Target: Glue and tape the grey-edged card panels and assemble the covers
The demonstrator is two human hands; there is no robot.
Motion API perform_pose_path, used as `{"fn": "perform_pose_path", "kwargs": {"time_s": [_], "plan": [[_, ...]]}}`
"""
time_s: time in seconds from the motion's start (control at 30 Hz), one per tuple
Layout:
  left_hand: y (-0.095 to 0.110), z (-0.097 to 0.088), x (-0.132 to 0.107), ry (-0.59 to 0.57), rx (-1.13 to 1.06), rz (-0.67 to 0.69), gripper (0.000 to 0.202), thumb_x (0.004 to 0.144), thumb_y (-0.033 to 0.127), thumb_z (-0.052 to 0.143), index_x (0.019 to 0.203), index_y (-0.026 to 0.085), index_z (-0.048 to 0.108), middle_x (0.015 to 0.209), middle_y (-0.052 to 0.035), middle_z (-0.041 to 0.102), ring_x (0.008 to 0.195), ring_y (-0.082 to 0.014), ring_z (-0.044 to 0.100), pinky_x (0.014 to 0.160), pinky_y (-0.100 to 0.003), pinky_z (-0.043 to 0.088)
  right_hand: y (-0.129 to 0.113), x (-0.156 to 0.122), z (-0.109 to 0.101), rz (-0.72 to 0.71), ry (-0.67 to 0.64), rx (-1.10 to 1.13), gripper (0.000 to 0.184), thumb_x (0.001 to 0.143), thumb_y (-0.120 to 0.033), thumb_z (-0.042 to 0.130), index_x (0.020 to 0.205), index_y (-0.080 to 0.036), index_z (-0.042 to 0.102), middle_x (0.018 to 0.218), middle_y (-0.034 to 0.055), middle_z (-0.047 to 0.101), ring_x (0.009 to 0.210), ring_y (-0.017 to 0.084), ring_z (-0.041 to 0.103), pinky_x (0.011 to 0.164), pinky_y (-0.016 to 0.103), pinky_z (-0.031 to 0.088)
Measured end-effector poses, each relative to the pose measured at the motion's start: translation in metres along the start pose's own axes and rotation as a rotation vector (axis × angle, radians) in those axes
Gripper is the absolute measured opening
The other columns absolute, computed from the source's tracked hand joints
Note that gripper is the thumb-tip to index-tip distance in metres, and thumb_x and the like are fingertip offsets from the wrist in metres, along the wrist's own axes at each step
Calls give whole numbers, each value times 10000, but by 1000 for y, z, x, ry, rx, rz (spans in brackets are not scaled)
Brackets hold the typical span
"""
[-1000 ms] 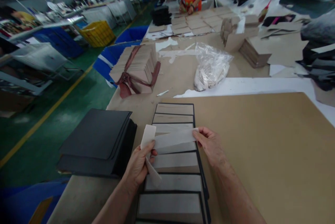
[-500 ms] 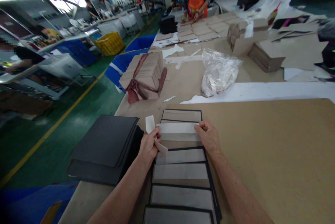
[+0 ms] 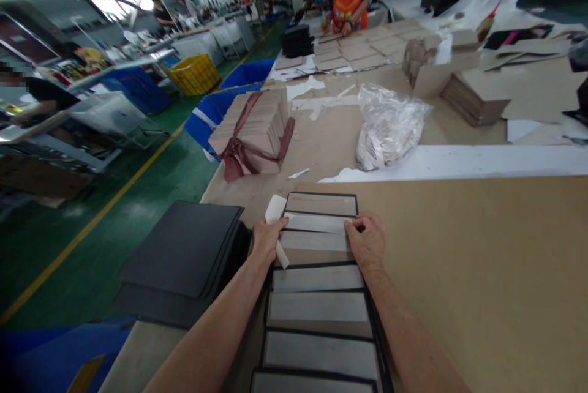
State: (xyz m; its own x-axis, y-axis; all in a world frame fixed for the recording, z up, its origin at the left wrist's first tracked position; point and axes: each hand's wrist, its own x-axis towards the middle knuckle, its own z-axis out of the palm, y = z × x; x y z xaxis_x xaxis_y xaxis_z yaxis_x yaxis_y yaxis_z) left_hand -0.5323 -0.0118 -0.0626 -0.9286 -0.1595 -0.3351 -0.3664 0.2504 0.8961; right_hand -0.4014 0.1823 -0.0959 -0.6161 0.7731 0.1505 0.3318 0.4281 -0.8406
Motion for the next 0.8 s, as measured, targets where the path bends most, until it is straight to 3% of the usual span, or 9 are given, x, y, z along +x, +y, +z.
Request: {"fn": "perform_pose_path", "kwargs": {"time_s": [0.3,0.8], "plan": [[-11,3,12,47,156,47,273,557,316,782,722,117,694,571,-17,604,500,-130,500,445,-234,342,0,0,3,-7,12,-46,233,735,-406,623,590,-233,568,901,88,622,938,260,530,915,402,383],[-10,4,16,52,301,67,392,563,351,792,852,95,726,712,-72,699,622,-189,624,510,-259,420,1,2,6,16,45,-67,216,706,-371,635,569,-217,571,891,73,622,907,236,563,882,355,409]]}}
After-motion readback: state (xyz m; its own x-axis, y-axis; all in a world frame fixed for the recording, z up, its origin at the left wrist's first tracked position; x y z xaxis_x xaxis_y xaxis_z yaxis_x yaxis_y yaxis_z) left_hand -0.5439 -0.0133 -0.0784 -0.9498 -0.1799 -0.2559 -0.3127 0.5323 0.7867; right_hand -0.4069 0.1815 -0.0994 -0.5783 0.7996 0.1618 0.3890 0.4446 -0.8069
